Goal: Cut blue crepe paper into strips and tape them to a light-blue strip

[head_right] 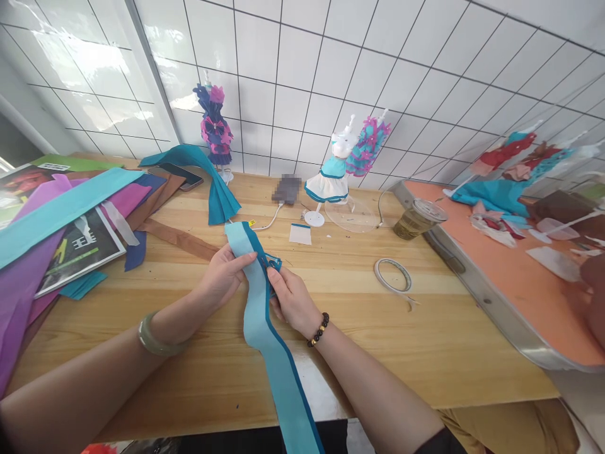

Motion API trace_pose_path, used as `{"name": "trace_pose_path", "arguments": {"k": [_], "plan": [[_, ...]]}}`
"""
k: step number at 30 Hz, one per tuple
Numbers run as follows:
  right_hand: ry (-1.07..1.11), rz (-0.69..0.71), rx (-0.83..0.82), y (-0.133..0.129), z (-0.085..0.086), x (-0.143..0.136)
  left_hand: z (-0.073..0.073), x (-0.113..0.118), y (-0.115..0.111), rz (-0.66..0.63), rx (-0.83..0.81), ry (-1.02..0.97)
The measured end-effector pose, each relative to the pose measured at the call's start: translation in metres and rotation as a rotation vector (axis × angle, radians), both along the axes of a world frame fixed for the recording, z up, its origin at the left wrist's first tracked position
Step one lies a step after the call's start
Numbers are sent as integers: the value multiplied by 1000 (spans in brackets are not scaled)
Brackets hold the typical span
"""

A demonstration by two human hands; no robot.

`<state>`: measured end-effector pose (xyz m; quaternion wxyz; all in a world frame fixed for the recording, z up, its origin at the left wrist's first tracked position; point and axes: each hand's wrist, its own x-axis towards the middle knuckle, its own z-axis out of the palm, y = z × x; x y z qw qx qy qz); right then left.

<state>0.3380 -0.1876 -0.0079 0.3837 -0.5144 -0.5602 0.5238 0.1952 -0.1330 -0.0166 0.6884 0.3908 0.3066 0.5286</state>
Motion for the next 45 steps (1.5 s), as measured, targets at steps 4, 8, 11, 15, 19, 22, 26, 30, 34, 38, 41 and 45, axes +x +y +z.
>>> {"name": "trace_pose_path", "arguments": {"k": [4, 8, 11, 15, 19, 22, 26, 30, 34, 38, 41, 45], "plan": [[7, -20, 10, 1, -1, -1, -1, 3, -3, -17, 40, 57], [5, -35, 27, 2, -1, -1, -3, 6, -6, -50, 65, 76], [4, -44, 28, 2, -1, -1, -4, 6, -7, -60, 70, 91], [8, -41, 31, 1, 0, -1, -4, 6, -7, -62, 77, 88], [5, -41, 25, 1, 1, -1, -1, 7, -7, -44, 60, 107], [0, -40, 22, 1, 1, -1, 0, 7, -7, -35, 55, 136], [16, -46, 26, 1, 0, -2, 0, 7, -8, -46, 74, 139], [17, -48, 30, 1, 0, -2, -1, 7, -9, -46, 87, 143], [-3, -48, 35, 1, 1, -1, -1, 7, -9, -40, 85, 151], [-5, -50, 35, 1, 0, -1, 0, 7, -9, -45, 83, 144], [-2, -53, 33, 1, 0, -1, -1, 7, -9, -47, 88, 140], [-7, -56, 24, 1, 0, -1, -1, 7, -9, -51, 79, 134]]}}
